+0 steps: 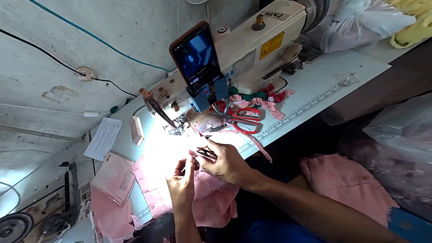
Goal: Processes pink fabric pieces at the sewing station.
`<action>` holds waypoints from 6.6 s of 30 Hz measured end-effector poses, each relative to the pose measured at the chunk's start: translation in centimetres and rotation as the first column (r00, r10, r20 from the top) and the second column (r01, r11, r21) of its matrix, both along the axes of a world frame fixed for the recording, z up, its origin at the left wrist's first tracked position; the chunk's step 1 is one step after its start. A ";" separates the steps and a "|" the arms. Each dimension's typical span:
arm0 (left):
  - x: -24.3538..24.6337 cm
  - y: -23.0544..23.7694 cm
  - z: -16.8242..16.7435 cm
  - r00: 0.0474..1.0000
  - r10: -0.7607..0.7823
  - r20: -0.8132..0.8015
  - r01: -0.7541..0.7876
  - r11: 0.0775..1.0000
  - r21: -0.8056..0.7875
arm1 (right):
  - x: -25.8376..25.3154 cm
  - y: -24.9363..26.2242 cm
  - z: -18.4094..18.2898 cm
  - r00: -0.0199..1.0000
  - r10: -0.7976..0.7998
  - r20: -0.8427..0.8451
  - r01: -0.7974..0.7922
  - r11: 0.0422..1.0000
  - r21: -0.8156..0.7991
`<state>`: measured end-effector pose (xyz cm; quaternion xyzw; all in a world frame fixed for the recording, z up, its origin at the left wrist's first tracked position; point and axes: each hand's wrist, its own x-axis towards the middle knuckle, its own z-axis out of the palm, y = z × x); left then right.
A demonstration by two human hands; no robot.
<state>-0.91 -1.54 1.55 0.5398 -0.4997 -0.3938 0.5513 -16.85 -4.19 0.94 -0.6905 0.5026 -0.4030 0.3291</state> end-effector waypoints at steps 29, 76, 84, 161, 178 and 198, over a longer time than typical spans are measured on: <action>0.5 0.9 -0.4 0.971 0.042 0.235 -0.026 0.997 -0.072 | 1.0 0.6 -0.1 0.985 -0.040 -0.170 0.006 0.981 -0.196; 1.1 -0.6 0.9 0.979 -0.072 0.193 0.056 0.995 0.088 | -1.1 1.3 1.3 1.000 0.026 -0.012 -0.025 0.996 0.091; 1.0 -0.7 0.9 0.980 -0.073 0.184 0.054 0.993 0.103 | -0.6 0.7 1.6 1.000 0.012 -0.013 -0.010 0.996 0.085; 2.9 0.5 2.7 0.906 -0.194 0.376 0.241 0.967 -0.082 | -2.7 -0.5 0.4 0.802 0.211 0.559 -0.467 0.805 0.367; 15.0 -2.6 10.7 0.745 0.534 0.399 -0.158 0.723 -0.672 | -5.9 3.0 -1.2 0.716 0.620 0.320 -0.696 0.602 0.392; 1.4 6.5 2.2 0.872 0.134 0.470 -0.070 0.986 -0.150 | 0.9 5.3 0.1 0.858 0.339 0.386 -0.347 0.936 -0.049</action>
